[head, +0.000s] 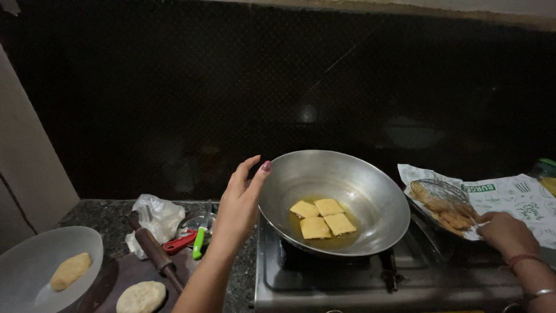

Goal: Preparing and frying small pieces of dough in a pan of oil on a stove.

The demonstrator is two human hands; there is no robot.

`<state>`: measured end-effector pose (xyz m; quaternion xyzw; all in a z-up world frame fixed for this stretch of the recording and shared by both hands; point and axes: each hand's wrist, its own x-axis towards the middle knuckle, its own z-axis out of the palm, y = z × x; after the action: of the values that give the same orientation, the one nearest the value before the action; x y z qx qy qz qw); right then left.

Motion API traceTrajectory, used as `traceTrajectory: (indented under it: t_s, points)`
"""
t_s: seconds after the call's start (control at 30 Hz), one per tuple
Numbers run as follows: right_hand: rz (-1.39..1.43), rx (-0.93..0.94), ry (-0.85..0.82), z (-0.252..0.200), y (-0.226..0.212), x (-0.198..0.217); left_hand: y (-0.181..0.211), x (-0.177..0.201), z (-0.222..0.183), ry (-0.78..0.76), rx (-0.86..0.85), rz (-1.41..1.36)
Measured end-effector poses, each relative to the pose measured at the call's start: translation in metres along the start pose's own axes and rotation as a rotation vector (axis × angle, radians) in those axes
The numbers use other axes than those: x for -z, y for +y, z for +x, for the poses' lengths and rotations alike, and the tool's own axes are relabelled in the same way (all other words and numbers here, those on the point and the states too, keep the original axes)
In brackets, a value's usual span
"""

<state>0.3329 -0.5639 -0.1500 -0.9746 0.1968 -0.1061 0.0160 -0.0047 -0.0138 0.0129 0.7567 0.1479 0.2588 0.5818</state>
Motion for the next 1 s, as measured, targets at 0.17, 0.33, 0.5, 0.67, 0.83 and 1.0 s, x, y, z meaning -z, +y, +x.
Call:
traceTrajectory:
  t_s: [0.17,0.33,0.5,0.67,0.83,1.0]
  points:
    - [0.164,0.11,-0.003,-0.063,-0.031,0.093,-0.009,-0.005,-0.001,-0.034,-0.098,-0.072]
    - [0.335,0.287,0.025,-0.18,-0.086,0.199,0.001,-0.023,-0.027,-0.071,-0.146,-0.114]
    - [0.486,0.666,-0.346,-0.323,-0.107,0.241,0.02,-0.043,-0.08,-0.24,-0.241,-0.151]
    - [0.416,0.927,-0.472,-0.366,-0.117,0.195,-0.022,-0.07,-0.113,-0.272,-0.367,-0.1]
    - [0.243,1.068,-0.339,-0.375,-0.126,0.105,-0.074,-0.092,-0.123,-0.346,-0.389,-0.044]
    - [0.226,1.135,-0.298,-0.394,-0.135,0.086,-0.085,-0.099,-0.13,-0.486,-0.144,-0.035]
